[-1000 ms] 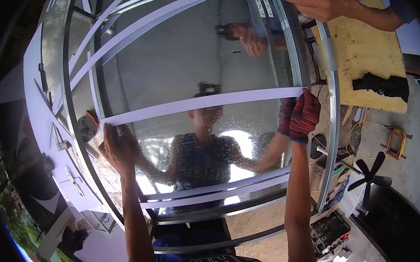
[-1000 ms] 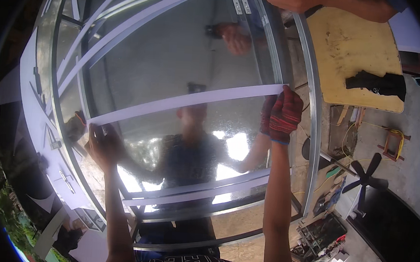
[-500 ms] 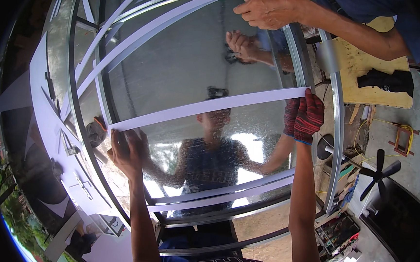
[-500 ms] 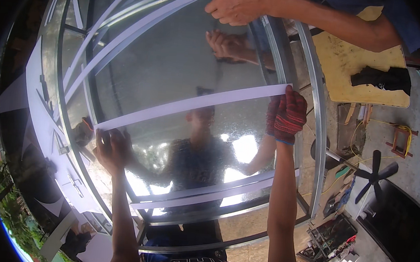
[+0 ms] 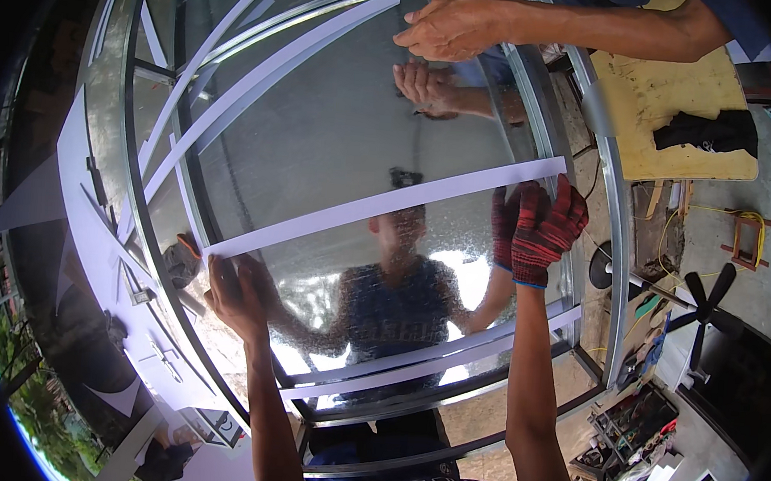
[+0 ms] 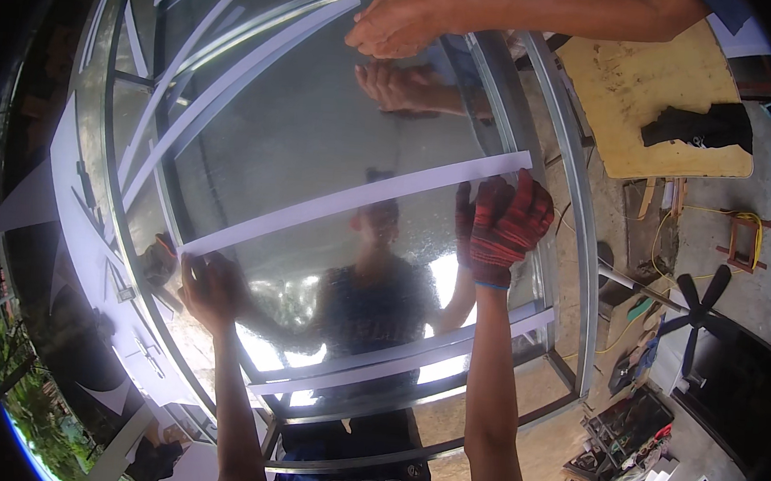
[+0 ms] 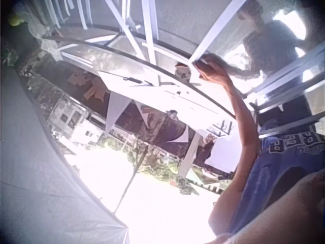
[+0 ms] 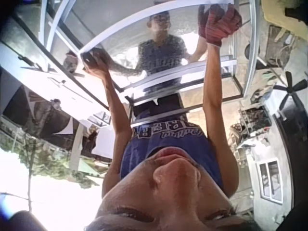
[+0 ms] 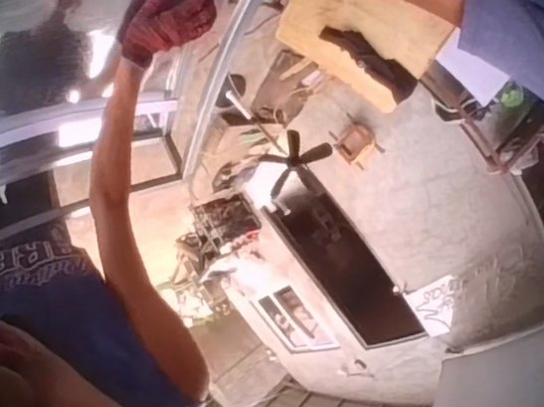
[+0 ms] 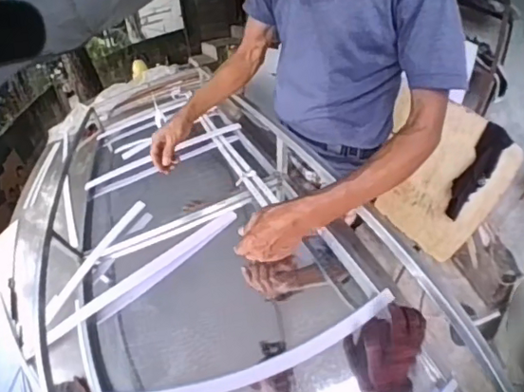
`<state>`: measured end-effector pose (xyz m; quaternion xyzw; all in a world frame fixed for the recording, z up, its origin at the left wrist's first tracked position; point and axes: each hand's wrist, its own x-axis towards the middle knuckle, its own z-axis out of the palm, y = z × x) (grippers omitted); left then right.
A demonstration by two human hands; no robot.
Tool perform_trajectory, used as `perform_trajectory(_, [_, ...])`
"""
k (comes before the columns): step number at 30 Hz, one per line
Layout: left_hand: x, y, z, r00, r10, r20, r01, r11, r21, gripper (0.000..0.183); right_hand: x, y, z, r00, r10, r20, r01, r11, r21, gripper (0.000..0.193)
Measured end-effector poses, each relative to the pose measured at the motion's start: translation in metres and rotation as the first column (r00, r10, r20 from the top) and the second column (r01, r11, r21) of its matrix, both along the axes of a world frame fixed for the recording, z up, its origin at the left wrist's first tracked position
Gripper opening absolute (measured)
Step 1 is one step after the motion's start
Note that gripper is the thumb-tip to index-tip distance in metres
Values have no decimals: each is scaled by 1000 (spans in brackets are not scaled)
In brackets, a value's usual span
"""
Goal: Cutting adhesive white strips and applying them to the edges of a metal frame housing glass panels to assemble a display case.
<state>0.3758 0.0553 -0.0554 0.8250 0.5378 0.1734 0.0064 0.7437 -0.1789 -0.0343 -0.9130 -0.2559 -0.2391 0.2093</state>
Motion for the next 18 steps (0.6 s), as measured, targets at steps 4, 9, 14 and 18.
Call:
perform_trajectory(4, [-2,1,0,1000,9,-14,-10,1000,-15,45,-21,42,17,653,10,-758,582,633,510,42])
perform_trajectory(9, [3,-1,2,997,31,-65,-33,999,-28,44,-38,56,12,261,564,-783,895,162,415,42])
perform_trajectory(14, [2,1,1,995,25,-92,-24,1000,9,44,-27,62,-8,260,480,-838,902,190,388,32])
perform_trajectory(18, [8,0,5,995,70,-69,-71,997,-20,44,-25,67,1,277,395,-876,907,195,374,25])
